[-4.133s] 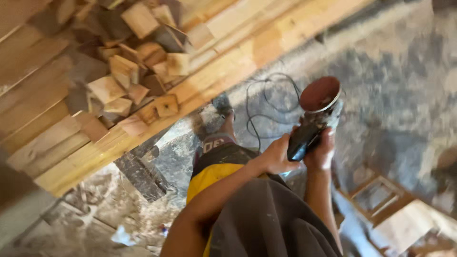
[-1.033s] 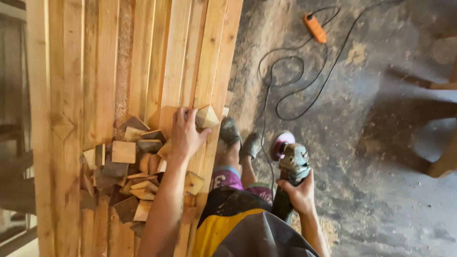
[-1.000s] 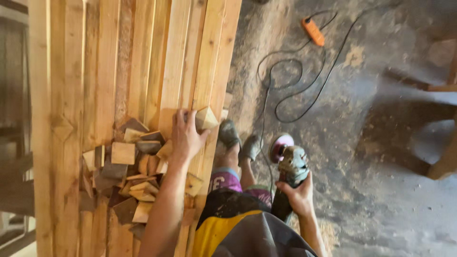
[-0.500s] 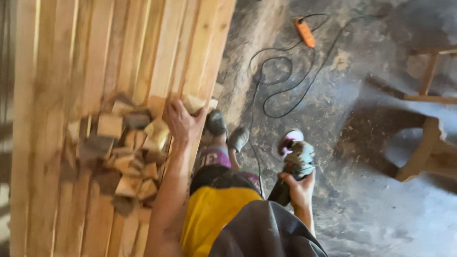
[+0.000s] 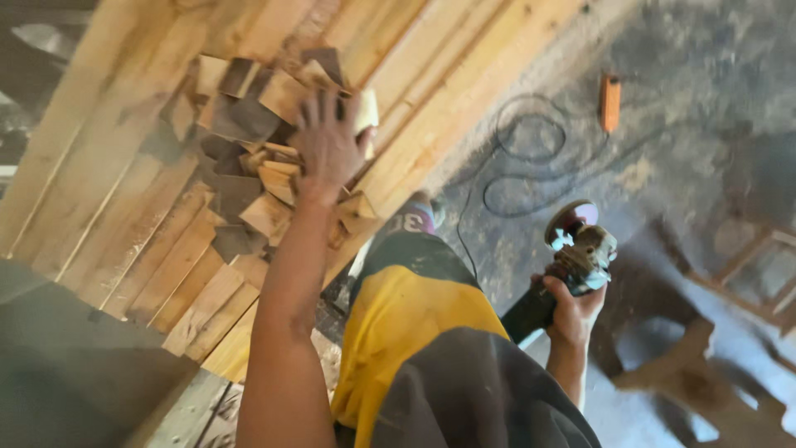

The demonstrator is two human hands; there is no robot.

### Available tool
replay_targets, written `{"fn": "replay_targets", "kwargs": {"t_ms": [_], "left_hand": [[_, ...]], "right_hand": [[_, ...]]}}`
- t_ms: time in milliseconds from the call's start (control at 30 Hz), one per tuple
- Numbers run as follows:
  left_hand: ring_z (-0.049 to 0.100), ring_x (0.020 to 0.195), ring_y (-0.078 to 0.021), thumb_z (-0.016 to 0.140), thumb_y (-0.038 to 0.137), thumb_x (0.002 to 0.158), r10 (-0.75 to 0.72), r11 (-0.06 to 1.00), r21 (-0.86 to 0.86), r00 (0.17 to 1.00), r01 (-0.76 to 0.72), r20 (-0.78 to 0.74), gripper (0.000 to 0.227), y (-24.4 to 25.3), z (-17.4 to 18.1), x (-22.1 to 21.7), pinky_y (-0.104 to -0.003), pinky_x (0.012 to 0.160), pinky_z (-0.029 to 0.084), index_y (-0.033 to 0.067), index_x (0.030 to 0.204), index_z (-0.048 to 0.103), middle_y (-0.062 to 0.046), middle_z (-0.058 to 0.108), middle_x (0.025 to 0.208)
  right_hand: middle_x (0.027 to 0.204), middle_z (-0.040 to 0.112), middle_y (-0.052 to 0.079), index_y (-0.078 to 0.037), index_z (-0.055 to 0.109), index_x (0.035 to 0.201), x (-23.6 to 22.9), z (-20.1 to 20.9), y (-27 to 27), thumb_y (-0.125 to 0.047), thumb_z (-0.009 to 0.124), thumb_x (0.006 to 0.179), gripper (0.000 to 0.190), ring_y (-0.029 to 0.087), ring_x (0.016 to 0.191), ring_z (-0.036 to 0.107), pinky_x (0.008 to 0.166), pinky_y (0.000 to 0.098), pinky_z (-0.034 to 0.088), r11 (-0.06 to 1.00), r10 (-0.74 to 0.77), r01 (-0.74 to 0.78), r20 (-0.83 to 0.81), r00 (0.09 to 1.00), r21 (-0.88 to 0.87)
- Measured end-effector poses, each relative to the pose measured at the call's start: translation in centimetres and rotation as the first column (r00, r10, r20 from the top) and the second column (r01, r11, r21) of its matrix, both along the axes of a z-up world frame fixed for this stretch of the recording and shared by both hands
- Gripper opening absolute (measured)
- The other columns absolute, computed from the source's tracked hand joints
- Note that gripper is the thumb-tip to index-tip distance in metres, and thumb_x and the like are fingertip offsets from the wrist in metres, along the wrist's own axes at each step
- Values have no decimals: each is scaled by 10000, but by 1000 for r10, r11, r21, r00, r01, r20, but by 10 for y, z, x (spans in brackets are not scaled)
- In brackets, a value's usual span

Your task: The person is using a handheld angle grinder with a sanding disc to sand the surfaces of small, square-based wooden pyramid blocks by hand. They smooth various sides and edges of the blocks while working over a wooden workbench.

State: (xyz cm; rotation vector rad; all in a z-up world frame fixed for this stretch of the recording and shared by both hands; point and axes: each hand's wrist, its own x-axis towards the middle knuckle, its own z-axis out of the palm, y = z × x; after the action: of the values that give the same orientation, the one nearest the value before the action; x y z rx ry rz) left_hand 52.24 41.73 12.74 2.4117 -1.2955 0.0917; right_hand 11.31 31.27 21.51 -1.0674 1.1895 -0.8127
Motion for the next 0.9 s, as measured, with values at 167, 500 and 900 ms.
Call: {"fn": "replay_targets", "kwargs": {"t_ms": [167,500,900], "left_hand": [[285,1452,-496,762,357,879,97,995,51,987,-91,-131,739,5,-13,-29,-677,1161,247,159,1533,481,-234,355,1565],[175,1508,-493,733,534,770,-137,965,215,987,152,-86,804,0,-34,4,-749,1142,173,391,1524,495,-174,282,1647],[296,1461,-529,850,622,727,138,976,184,986,-119,-96,949,-4,-11,101,-752,1150,151,346,1549,465,-284,414,1524]], "right_hand": [[1094,641,138,3,453,1307,8,3,-10,162,652,776,589,232,883,687,733,442,640,1000,28,-28,-5,1000,13],[1040,658,166,37,493,1294,48,0,-29,148,659,786,546,290,812,696,739,454,639,993,106,-103,-72,992,50],[1014,651,159,5,494,1338,101,44,-57,126,648,761,609,309,796,698,711,451,627,1000,14,-14,-87,996,1]]}}
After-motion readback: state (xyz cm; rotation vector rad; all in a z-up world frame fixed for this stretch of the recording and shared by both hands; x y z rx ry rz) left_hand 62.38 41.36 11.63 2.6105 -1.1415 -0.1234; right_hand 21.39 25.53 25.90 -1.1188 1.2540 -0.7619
